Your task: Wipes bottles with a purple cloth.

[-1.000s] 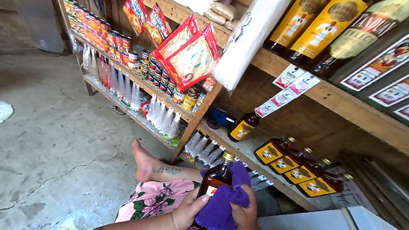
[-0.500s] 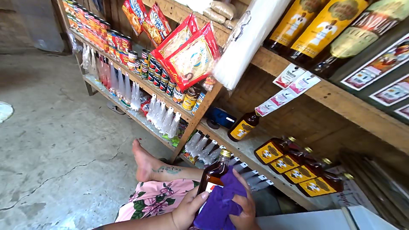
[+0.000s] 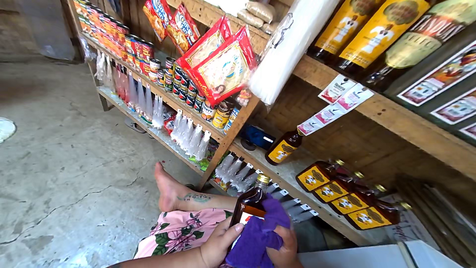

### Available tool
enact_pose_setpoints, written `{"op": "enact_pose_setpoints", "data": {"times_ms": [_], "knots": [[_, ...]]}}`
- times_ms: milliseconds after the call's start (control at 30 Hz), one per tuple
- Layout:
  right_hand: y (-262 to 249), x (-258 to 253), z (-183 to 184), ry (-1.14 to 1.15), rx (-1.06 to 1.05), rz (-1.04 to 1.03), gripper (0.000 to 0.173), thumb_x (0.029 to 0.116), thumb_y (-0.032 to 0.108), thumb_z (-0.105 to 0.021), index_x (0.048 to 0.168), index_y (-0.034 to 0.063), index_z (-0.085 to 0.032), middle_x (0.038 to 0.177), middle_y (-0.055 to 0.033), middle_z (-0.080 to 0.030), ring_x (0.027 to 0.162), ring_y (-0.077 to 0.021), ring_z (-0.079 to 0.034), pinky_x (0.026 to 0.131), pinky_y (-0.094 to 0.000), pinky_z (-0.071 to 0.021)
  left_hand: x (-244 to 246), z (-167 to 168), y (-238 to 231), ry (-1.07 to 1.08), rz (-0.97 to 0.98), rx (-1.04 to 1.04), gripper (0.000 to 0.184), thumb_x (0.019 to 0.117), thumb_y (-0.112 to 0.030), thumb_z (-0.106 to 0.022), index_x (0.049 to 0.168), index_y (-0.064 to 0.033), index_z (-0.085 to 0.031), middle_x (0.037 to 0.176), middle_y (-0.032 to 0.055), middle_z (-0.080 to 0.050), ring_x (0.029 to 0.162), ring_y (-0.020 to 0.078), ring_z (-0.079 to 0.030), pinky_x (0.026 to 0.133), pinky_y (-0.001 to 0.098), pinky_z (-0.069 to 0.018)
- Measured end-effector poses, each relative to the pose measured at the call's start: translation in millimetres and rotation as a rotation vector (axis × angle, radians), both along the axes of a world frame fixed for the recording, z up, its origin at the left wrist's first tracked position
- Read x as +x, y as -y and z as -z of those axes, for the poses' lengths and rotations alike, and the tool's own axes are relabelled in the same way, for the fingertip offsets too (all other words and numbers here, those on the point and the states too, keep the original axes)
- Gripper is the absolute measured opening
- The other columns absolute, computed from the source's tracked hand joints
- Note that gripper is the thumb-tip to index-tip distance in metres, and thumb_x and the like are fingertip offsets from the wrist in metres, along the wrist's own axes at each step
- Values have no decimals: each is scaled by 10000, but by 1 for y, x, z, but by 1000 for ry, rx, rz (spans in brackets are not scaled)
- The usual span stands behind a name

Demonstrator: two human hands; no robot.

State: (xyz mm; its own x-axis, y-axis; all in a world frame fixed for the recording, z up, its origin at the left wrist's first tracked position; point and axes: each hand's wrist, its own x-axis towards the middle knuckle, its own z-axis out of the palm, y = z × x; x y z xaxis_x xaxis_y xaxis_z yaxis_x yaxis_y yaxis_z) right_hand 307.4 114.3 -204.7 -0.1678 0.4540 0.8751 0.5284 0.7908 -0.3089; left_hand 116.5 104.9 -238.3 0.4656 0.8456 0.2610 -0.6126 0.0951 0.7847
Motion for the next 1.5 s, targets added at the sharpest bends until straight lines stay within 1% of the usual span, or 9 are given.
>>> {"op": "enact_pose_setpoints", "data": {"times_ms": [67,133,233,400,900,1067,1200,1367,1500], "knots": [[4,-3,0,-33,-11,70,310,957,329,-687,1246,373,-583,1453,146,-491,1391,-26,-426,1140,-247,-393,0,0,0,15,10,-4,513,1004,-540,-550,1259,-97,-589,1052,-60,-738,987,44,-700,915,288,-574],[5,-6,-1,-87,-42,69,412,922,354,-731,1296,402,-567,1518,168,-422,1435,-26,-362,1170,-246,-346,0,1,0,20,12,16,483,1004,-540,-547,1237,-121,-605,1045,-74,-736,979,32,-695,906,277,-571],[4,-4,2,-142,-120,30,476,899,449,-743,1336,427,-555,1447,194,-505,1366,-6,-446,1140,-246,-391,0,3,-2,22,0,70,466,1010,-537,-537,1230,-135,-623,1046,-80,-736,981,21,-691,908,269,-568],[5,0,1,-111,-190,33,381,903,474,-734,1253,387,-608,1360,186,-580,1308,6,-500,1106,-244,-427,-1,1,-1,-33,-16,46,523,1006,-568,-521,1242,-109,-602,1047,-79,-733,985,22,-691,912,272,-569],[6,-3,-1,4,-61,50,245,971,391,-669,1202,321,-621,1412,131,-555,1347,-16,-487,1111,-238,-437,0,2,-1,-5,-21,38,533,999,-565,-539,1255,-101,-596,1064,-65,-734,1001,32,-692,926,276,-566],[3,1,-2,48,1,35,223,979,341,-666,1198,323,-623,1421,101,-570,1380,-91,-493,1132,-316,-452,0,5,-3,6,12,35,510,1009,-545,-537,1261,-106,-599,1065,-49,-737,994,50,-699,921,293,-573],[-1,6,-6,155,122,-63,132,986,284,-636,1118,274,-625,1285,78,-624,1396,-157,-482,1189,-407,-405,0,2,-1,-18,29,8,477,1032,-497,-521,1275,-93,-586,1064,-47,-736,995,55,-701,926,302,-574],[-2,14,-9,286,151,-173,158,1017,334,-584,1149,259,-628,1265,44,-625,1391,-166,-485,1201,-433,-378,-2,-4,1,-99,46,-78,520,1013,-519,-536,1274,-70,-564,1043,-43,-735,976,62,-705,909,308,-582],[-5,10,-12,332,98,-185,142,1020,317,-545,1126,270,-626,1259,37,-628,1414,-174,-454,1232,-463,-306,-5,-32,8,-225,-15,-173,296,1046,-294,-388,1160,-96,-577,956,-119,-711,920,-23,-680,876,223,-571]]}}
